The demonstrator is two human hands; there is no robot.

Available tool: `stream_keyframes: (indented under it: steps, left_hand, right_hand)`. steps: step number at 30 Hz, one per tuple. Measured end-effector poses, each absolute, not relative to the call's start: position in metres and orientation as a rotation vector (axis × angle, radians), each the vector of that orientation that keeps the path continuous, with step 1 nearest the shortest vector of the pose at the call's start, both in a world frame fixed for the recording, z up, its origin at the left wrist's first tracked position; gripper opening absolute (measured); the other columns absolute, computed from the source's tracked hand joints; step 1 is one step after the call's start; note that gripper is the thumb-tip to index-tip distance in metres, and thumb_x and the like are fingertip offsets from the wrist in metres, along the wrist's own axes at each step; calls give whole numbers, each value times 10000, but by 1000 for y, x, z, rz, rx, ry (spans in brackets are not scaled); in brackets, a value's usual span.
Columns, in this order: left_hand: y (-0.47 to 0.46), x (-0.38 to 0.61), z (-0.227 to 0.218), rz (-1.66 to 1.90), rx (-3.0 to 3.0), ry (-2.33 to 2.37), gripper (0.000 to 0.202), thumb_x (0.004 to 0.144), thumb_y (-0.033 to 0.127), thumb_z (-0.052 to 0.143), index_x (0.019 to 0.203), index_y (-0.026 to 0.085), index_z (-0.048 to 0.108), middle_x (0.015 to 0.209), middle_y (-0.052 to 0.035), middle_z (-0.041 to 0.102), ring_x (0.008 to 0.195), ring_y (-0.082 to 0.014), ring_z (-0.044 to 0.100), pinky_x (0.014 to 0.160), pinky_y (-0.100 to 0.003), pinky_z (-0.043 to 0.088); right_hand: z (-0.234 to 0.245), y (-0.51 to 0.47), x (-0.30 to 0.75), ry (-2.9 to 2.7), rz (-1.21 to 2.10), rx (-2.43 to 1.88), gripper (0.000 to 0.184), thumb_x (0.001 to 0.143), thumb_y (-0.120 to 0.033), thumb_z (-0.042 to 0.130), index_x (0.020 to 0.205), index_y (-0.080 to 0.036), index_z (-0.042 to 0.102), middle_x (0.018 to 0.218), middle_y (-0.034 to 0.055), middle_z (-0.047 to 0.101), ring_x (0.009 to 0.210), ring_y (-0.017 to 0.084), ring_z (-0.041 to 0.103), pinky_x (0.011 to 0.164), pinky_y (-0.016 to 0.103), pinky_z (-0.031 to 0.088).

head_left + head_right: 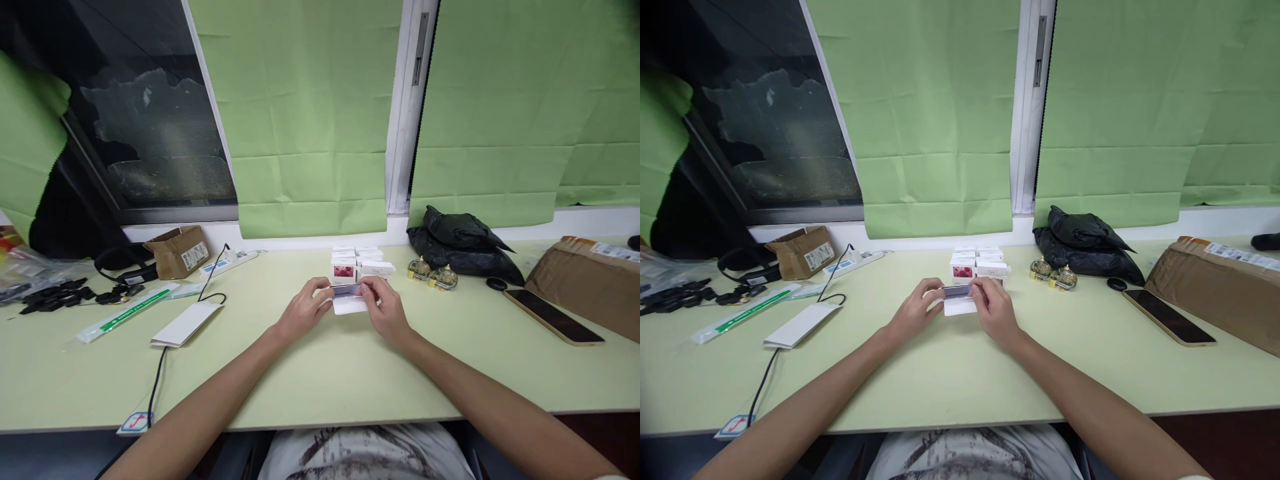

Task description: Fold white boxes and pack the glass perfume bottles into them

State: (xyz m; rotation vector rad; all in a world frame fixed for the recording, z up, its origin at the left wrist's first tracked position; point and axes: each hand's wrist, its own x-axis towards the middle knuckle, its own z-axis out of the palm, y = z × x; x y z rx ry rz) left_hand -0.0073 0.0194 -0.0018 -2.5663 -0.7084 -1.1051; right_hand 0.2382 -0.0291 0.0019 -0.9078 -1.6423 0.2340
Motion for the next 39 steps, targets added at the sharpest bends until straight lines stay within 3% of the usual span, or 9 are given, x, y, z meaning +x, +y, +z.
stream_keyframes:
  steps: [9,16,25,31,39]
  left_hand:
    - [16,-7,1,-1104,-2552,-701,199,1041,159,534,1212,260,558,1261,-117,566,1175,-241,630,857,-387,629]
    - [19,-7,-1,-1127,-2610,-731,201,1057,191,535,1242,265,554,1252,-107,562,1140,-221,646,871,-383,634]
    - [17,-5,6,-1338,-2685,-727,316,1067,207,528,1366,295,475,1313,-121,554,1237,-241,608,963,-447,611]
    - [21,-3,5,-1650,-2715,-943,292,1080,276,520,1368,294,477,1309,-99,541,1183,-211,613,994,-444,620]
    - [32,-10,-8,-1642,-2783,-1314,393,1083,343,515,1447,313,367,1361,-96,544,1211,-212,621,1005,-431,592]
  right_hand:
    - [2,-30,238,-1635,232,-877,180,1084,-301,489,1099,-250,661,900,37,711,878,213,630,780,347,484]
    - [4,-31,237,-1608,224,-890,180,1079,-322,482,1173,-251,617,1020,41,660,753,174,576,713,334,481]
    - [5,-30,237,-1527,207,-890,192,1077,-352,467,1191,-252,583,1129,81,580,873,200,586,708,340,495]
    - [2,-28,237,-1541,254,-924,201,1078,-370,462,1202,-259,575,1054,53,574,813,188,549,696,335,460]
    - [1,-28,238,-1587,323,-949,205,1081,-366,462,1228,-262,560,1015,34,575,750,169,518,649,316,436]
